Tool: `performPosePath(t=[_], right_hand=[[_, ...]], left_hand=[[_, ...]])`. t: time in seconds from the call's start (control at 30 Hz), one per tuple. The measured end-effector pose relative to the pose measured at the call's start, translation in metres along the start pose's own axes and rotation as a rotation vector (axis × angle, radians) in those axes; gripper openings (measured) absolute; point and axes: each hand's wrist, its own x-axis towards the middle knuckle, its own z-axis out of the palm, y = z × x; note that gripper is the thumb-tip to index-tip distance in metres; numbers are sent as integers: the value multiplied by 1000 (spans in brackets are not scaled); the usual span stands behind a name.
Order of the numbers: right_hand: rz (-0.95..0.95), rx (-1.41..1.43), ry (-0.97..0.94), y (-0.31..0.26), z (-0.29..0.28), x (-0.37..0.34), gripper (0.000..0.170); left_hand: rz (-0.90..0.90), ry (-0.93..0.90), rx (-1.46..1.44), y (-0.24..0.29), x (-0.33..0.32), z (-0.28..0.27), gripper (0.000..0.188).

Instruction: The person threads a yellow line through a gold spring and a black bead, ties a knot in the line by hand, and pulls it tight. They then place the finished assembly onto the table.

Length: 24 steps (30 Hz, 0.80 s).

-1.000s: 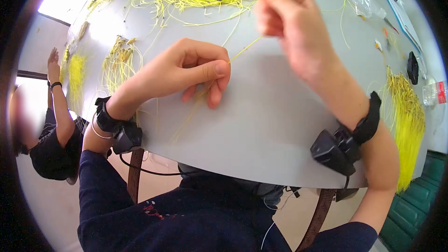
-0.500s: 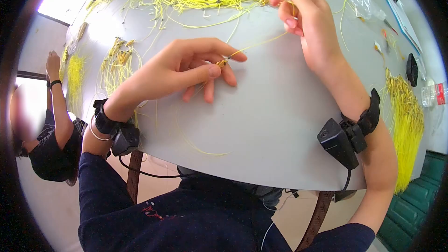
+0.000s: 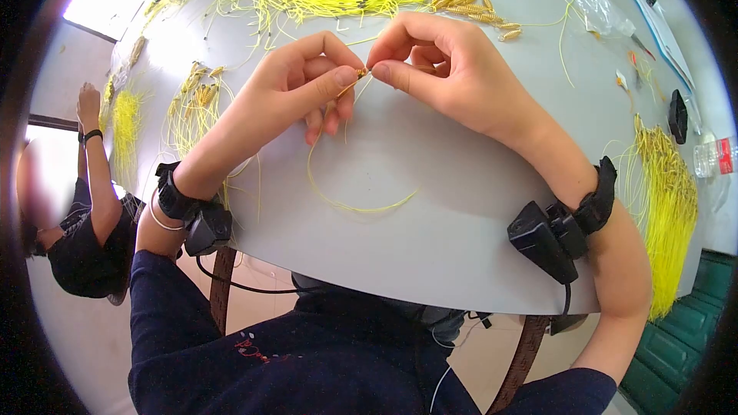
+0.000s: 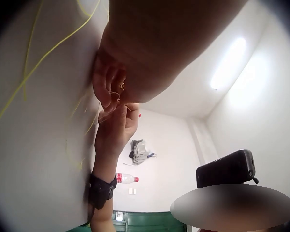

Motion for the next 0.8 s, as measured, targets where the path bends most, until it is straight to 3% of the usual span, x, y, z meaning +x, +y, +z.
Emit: performPosePath(t=[0.17,0.4,0.57,0.8], right_hand=[[-55,-29,77,2,1,0,5],[-187,-237,153,2,3,1,6],[-227,-288,126,-2,6,0,5],[-244,-318,161,-1,5,1,5]], left_hand=[[118,52,0,-6,2,0,18],[112,81,0,-6,3,-2,19],[150,206,-39,-5,3,-3,19],[184,152,15,-6,4,-7,16]])
